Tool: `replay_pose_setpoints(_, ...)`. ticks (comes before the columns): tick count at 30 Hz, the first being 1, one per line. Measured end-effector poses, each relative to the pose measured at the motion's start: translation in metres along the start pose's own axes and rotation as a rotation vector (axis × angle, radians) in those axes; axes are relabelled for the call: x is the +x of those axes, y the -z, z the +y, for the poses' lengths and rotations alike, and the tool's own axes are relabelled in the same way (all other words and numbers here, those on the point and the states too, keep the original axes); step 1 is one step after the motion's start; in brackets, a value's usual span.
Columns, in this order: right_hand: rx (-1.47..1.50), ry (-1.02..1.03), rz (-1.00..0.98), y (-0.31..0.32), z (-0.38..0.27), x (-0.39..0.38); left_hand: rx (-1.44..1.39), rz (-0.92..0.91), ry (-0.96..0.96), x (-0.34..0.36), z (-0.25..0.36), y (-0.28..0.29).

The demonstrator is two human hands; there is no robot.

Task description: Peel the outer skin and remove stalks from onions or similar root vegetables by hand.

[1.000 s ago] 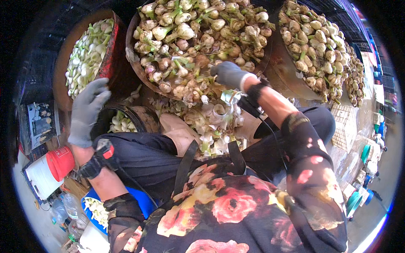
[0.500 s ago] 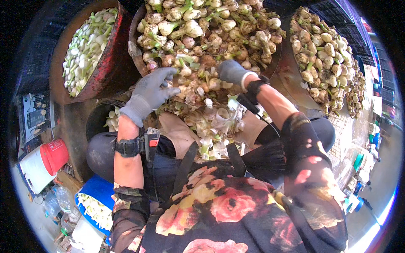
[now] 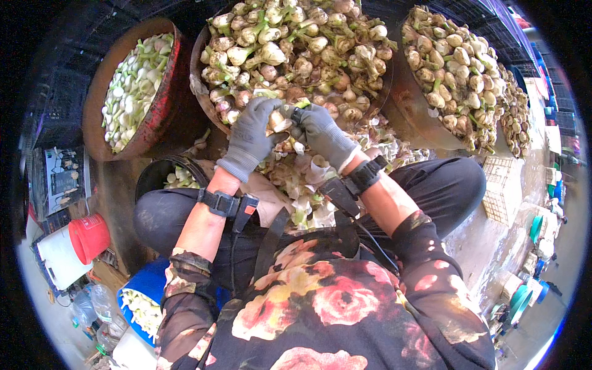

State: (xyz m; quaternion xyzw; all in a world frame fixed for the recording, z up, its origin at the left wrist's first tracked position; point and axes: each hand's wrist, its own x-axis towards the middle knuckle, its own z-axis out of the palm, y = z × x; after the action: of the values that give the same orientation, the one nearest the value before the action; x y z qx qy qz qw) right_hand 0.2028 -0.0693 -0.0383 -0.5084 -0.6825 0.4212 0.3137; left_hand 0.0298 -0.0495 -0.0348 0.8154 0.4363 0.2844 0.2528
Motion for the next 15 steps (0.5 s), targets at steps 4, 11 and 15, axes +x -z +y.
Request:
replay_pose_setpoints(4,0.308,-0.233,0.123,-0.008,-0.002,-0.004,0.038,-0.032,0.012,0.000,0.004,0.004)
replay_pose_setpoints(11,0.866,-0.461,0.161,-0.003,-0.007,-0.003,-0.378,-0.164,0.228,-0.001,-0.004,0.010)
replay_pose_setpoints(15,0.723,-0.452,0.139,0.003,-0.005,-0.003,-1.139,-0.228,0.483,-0.005,-0.013,0.014)
